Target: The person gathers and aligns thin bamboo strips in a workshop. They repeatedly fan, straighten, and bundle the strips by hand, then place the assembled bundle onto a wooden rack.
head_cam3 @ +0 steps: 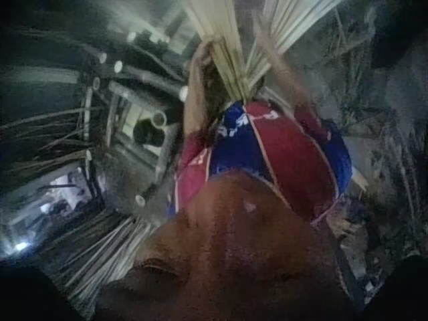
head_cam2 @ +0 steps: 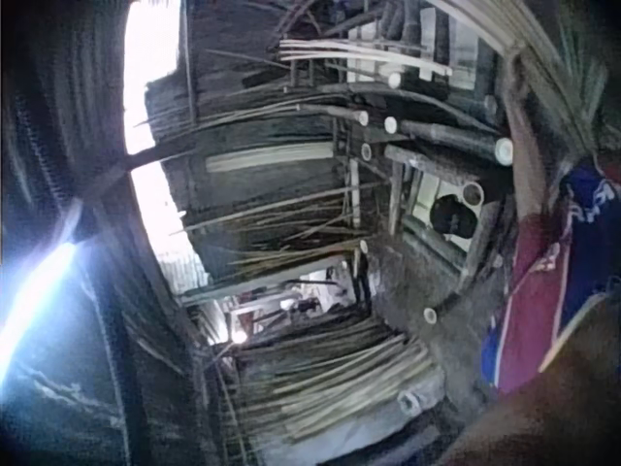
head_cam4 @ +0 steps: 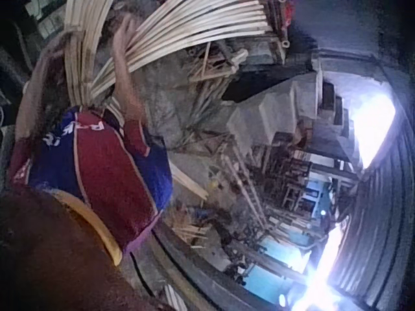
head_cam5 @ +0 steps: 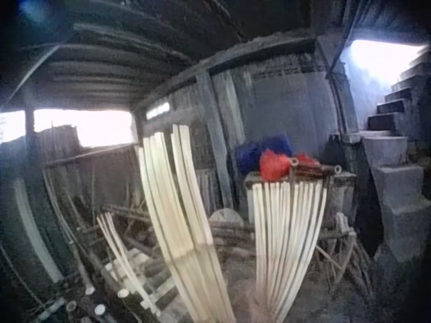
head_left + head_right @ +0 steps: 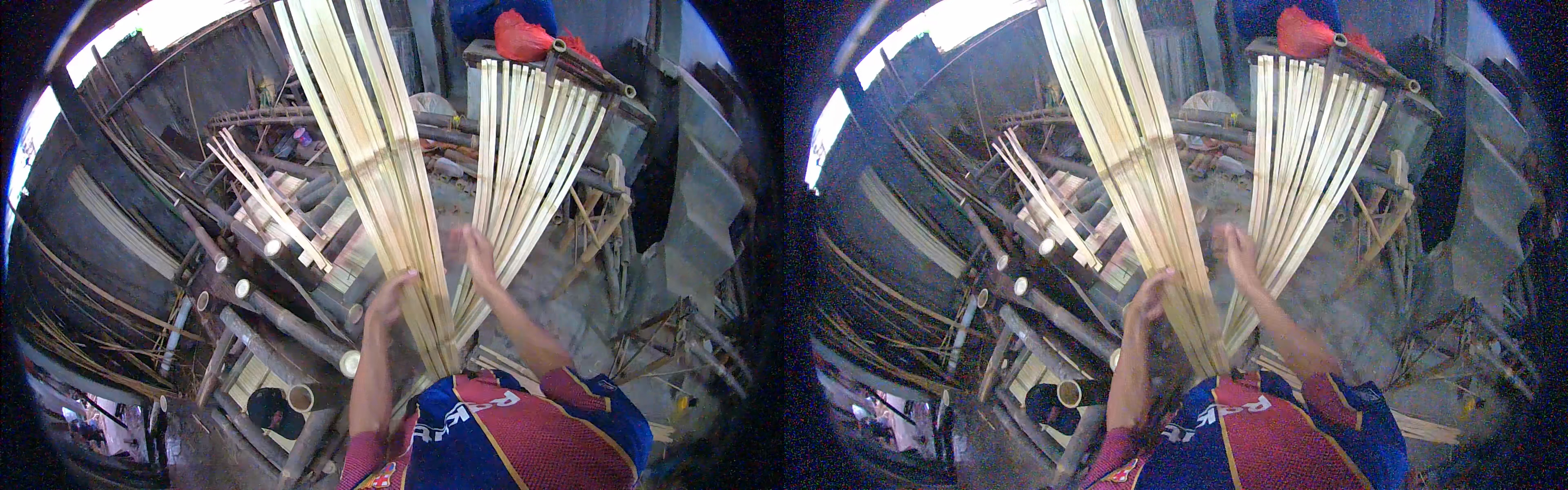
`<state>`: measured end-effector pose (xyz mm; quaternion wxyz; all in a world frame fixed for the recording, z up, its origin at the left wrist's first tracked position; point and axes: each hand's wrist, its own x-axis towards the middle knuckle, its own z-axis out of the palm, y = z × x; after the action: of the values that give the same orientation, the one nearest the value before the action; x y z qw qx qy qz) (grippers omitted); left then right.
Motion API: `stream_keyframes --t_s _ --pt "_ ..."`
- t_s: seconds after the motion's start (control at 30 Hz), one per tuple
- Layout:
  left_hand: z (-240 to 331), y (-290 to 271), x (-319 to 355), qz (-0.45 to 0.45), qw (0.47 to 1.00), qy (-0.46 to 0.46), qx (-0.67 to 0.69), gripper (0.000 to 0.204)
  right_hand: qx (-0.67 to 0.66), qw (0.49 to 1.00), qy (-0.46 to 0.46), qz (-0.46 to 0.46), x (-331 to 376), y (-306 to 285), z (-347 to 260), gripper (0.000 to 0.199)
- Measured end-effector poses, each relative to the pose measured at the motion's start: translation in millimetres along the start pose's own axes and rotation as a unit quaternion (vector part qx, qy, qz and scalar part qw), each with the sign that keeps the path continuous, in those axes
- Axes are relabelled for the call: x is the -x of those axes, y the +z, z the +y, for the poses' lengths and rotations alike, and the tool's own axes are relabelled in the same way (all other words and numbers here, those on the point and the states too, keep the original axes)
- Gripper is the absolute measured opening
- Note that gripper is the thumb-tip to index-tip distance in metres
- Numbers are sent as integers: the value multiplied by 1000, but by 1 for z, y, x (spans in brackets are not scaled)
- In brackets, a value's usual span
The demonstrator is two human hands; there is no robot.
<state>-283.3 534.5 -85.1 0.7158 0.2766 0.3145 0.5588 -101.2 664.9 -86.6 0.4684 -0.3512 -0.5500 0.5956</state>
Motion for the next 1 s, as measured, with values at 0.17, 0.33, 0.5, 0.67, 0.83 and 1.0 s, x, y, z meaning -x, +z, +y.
stream_keyframes --t_s 0.17,0.33,0.5,0.67,0.83,1.0 --pt "-7 -18 -6 24 1000 14 -12 60 -34 993 115 -15 111 -5 73 52" --pt "8 14 7 29 999 12 -18 63 169 986 -5 -6 136 3 63 41" --pt "7 13 18 129 989 -8 -66 59 205 930 -290 90 57 37 -56 23" --pt "6 20 24 53 998 9 -44 59 307 801 -505 99 -17 95 -172 24" --pt "10 30 30 43 997 18 -68 64 377 725 -564 122 -74 130 -193 19" --pt "-1 15 33 119 992 22 -42 63 360 713 -593 105 -88 135 -199 13"
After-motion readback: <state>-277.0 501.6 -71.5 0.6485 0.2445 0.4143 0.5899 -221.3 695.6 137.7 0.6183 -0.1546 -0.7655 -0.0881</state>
